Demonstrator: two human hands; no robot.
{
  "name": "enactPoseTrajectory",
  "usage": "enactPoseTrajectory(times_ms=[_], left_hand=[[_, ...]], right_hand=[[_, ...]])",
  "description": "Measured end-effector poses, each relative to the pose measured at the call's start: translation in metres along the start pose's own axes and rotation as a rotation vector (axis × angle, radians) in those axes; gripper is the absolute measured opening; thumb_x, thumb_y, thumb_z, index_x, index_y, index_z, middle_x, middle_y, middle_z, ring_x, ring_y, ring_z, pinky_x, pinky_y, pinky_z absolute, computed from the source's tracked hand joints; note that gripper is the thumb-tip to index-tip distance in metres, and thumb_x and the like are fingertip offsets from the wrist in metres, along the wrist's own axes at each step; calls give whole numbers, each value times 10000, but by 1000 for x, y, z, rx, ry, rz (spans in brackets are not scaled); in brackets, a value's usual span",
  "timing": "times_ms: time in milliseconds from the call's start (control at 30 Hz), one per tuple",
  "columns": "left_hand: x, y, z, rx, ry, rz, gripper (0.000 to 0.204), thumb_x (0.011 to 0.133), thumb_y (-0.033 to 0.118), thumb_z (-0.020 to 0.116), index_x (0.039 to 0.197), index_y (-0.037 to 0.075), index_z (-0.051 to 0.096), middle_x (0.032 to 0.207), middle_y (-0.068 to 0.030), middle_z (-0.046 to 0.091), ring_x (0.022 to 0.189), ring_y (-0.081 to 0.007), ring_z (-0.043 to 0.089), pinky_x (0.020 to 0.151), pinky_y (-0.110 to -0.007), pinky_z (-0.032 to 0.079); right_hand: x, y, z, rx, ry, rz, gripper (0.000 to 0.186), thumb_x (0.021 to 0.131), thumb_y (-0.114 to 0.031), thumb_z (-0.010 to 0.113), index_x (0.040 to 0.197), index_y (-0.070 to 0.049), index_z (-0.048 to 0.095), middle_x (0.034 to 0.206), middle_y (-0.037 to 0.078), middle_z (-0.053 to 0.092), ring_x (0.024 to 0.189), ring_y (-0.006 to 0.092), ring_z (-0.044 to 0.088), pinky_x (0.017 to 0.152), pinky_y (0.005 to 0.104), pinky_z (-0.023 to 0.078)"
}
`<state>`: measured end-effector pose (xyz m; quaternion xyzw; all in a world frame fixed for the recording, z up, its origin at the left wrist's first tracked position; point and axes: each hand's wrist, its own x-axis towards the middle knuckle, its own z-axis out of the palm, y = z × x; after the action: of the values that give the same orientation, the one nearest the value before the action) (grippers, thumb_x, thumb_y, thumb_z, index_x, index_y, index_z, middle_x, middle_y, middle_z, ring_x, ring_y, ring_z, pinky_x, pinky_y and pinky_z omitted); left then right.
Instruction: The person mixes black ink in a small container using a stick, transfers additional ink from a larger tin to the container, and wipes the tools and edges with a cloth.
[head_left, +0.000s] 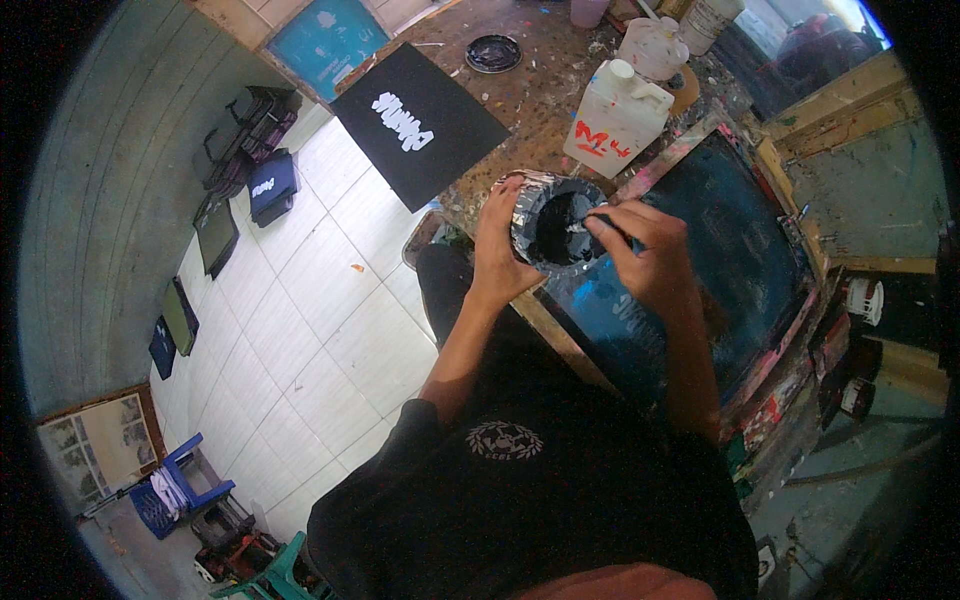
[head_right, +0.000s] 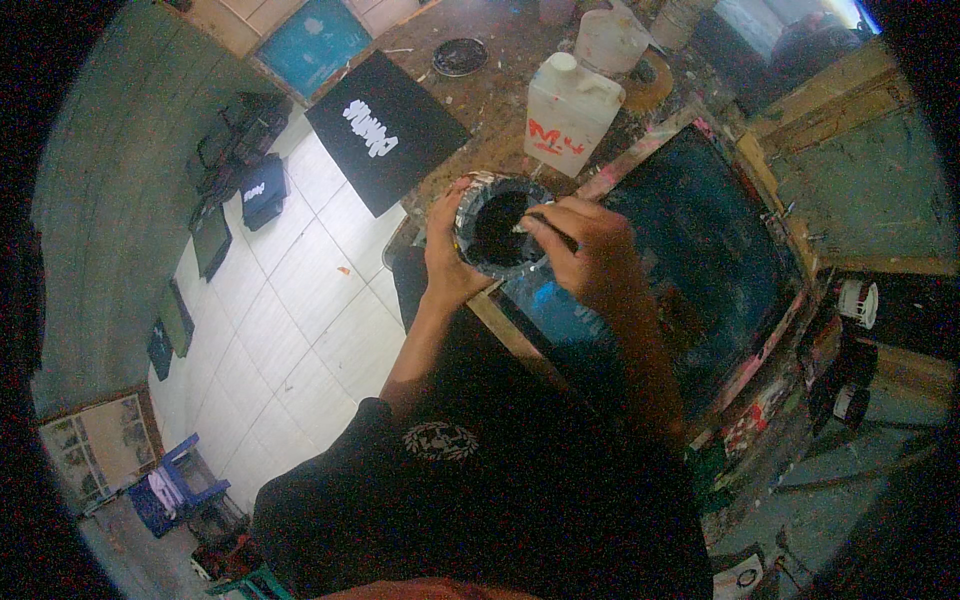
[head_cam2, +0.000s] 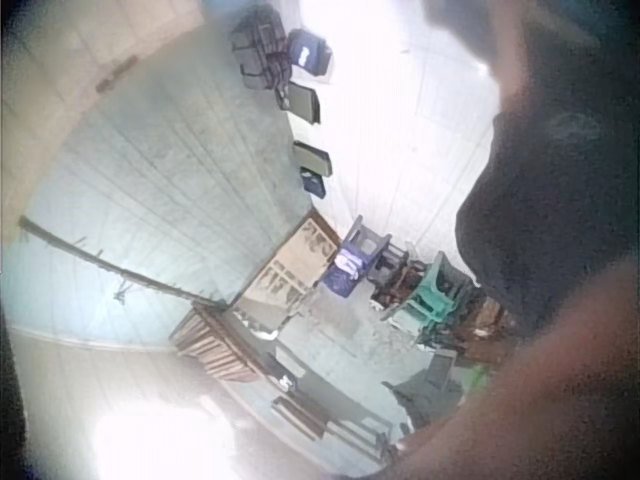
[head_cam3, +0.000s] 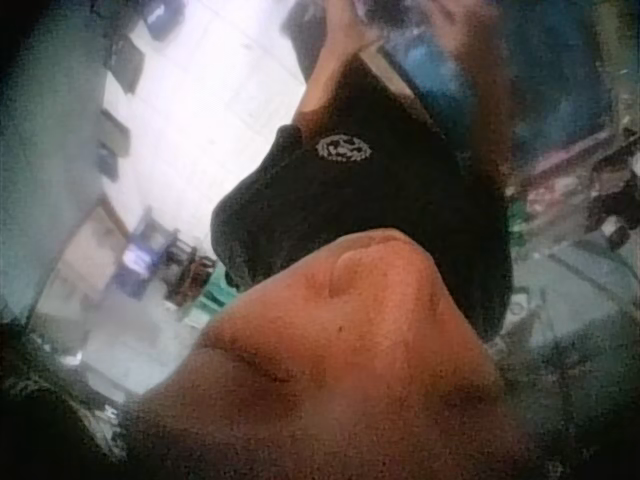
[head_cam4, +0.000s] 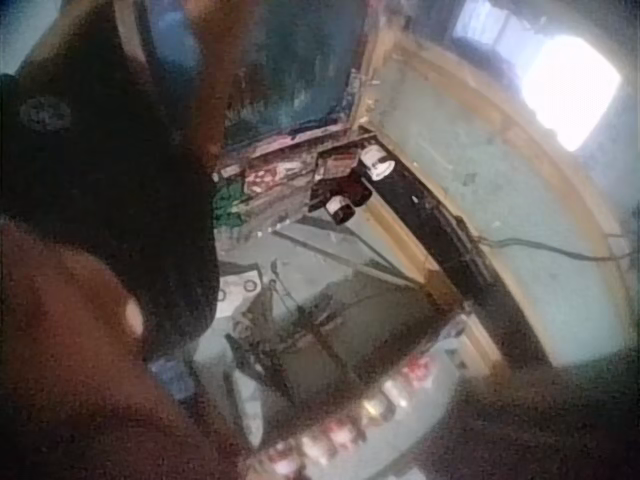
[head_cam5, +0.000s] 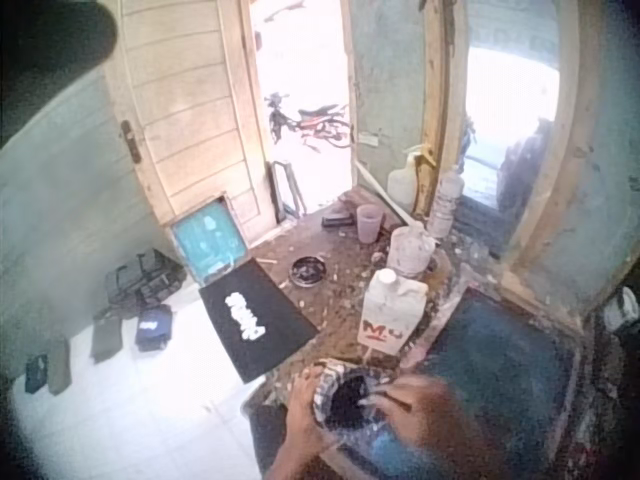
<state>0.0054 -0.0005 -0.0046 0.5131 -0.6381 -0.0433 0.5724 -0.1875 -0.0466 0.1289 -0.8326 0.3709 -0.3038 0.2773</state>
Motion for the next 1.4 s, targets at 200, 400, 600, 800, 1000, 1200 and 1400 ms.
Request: enactPoseTrajectory(times_ms=[200,400,600,800,1000,1200,1400], left_hand=[[2,1,1,-7,7,4,1029,576,220,969,1440,53,436,1449,-198,535,1318,-372,542,1124,-470,403],[2,3,3,-4,-2,-13,1036,563,224,972,1435,49,441,1449,-187,538,1330,-376,530,1127,-470,400],[1,1,0,7,-10,0,1030,572,224,966,1439,47,439,1452,-186,537,1330,-378,529,1131,-473,392],[-1,-1,1,-15,-5,-11,1029,580,243,961,1443,50,435,1453,-189,536,1333,-391,522,1133,-480,384],[0,1,1,-14,-16,-5,1027,584,243,959,1443,52,430,1458,-191,532,1327,-399,523,1126,-490,392],[-2,-2,4,-49,-13,-4,1066,560,181,941,1470,22,409,1465,-212,507,1364,-413,482,1171,-504,335],[-1,0,3,-51,-29,-14,1052,568,171,934,1467,19,409,1458,-211,511,1353,-417,489,1163,-510,344]], right_hand=[[-5,3,-2,-138,47,-38,132,866,-27,732,983,34,739,897,169,724,745,255,709,671,340,536],[-7,6,-2,-176,186,-105,121,871,-7,724,986,30,735,880,164,727,754,255,713,670,352,542],[-6,-2,-1,-62,201,-76,94,880,-7,721,964,32,734,879,163,728,764,251,718,680,348,548],[-11,-5,-3,-44,90,-3,122,887,-14,719,1000,30,731,912,175,733,802,248,732,700,327,556],[-11,-3,4,-160,76,-35,138,870,-64,743,983,8,707,884,161,709,776,330,703,686,397,556],[-8,1,9,-158,201,-56,146,869,-85,752,989,-9,717,853,154,692,750,338,688,663,408,543],[-8,0,11,-78,303,-37,131,874,-95,753,964,-7,720,845,161,689,746,336,684,658,404,540]])
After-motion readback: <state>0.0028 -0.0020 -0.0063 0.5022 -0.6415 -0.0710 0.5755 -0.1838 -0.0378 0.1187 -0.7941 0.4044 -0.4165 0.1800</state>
